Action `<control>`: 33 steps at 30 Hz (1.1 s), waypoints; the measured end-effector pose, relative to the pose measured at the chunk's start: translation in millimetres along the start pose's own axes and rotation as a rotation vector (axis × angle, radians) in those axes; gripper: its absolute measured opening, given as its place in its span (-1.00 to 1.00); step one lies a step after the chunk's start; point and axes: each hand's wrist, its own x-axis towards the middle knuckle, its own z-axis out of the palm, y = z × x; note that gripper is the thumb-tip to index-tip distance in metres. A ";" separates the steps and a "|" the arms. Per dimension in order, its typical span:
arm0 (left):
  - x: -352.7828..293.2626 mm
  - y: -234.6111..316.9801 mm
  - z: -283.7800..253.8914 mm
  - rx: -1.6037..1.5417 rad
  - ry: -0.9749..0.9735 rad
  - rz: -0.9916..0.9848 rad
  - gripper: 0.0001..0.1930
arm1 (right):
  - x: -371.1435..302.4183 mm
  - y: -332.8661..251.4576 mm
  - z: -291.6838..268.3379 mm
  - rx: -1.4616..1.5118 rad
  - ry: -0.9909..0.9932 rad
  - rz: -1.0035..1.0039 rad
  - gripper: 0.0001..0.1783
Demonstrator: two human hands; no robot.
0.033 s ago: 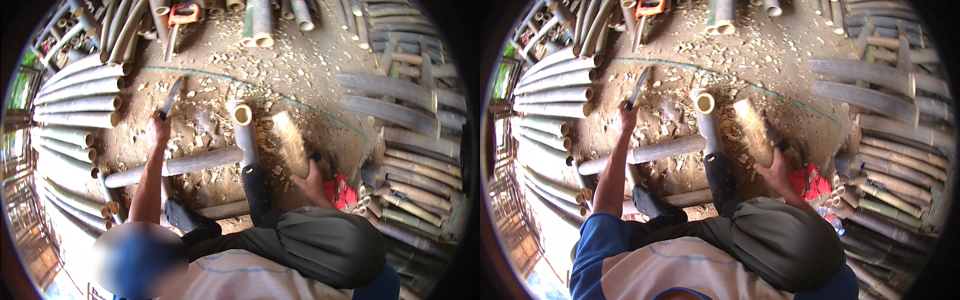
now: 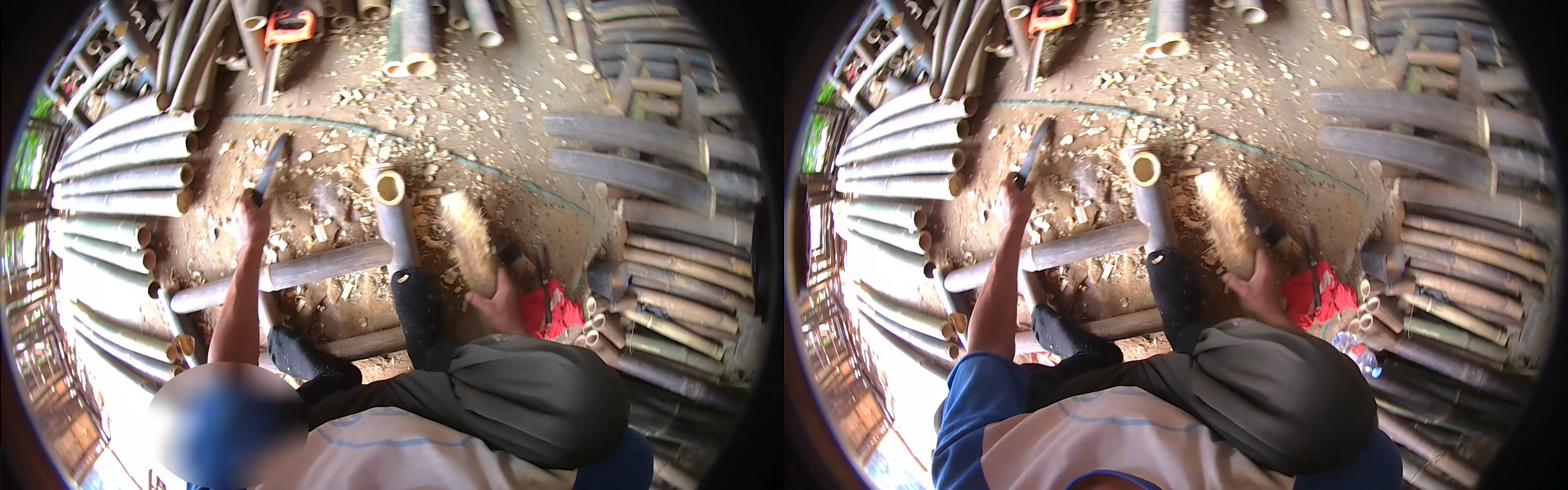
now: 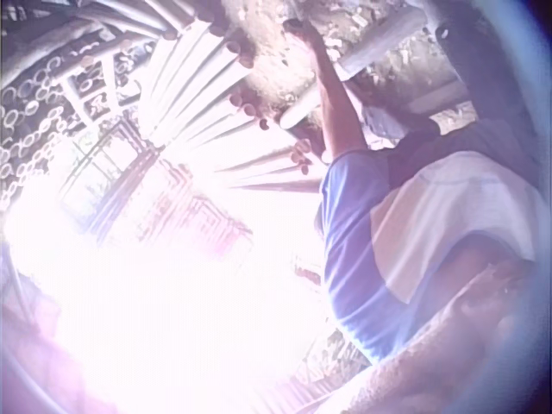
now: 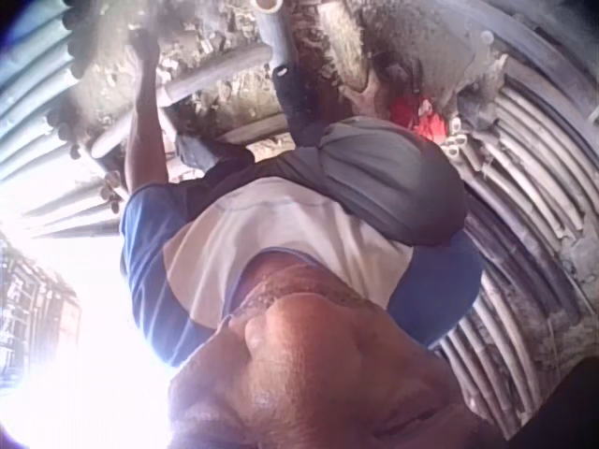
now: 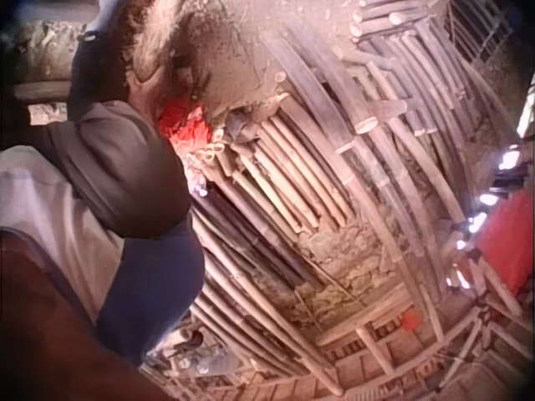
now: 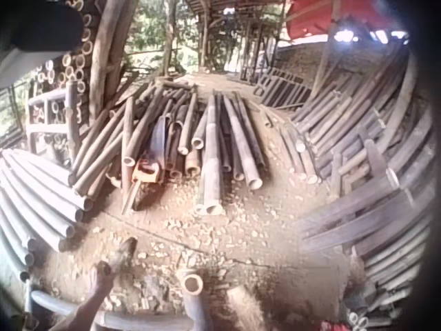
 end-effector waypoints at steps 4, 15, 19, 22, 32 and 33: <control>-14.6 -6.5 10.4 0.164 0.276 0.055 -0.43 | -77.3 67.6 41.8 -0.286 0.197 0.207 -0.22; -87.7 107.3 12.8 -1.167 -0.082 -0.391 -0.70 | 24.9 38.4 -43.4 -0.813 0.257 -0.242 -0.43; -126.0 104.9 42.2 -1.271 -0.074 -0.477 -0.84 | 36.2 -18.9 -59.5 -1.016 0.198 -0.294 -0.45; -142.1 93.7 17.8 -1.384 -0.102 -0.710 -0.89 | 20.6 -49.8 -60.9 -1.018 0.109 -0.255 -0.46; -118.3 65.0 -39.8 -1.720 -0.079 -0.588 -0.96 | 29.7 -59.7 -73.7 0.085 -0.217 0.188 -0.49; -120.9 77.8 -43.0 -1.679 -0.067 -0.595 -0.95 | 32.9 -57.6 -74.3 0.307 -0.237 0.253 -0.50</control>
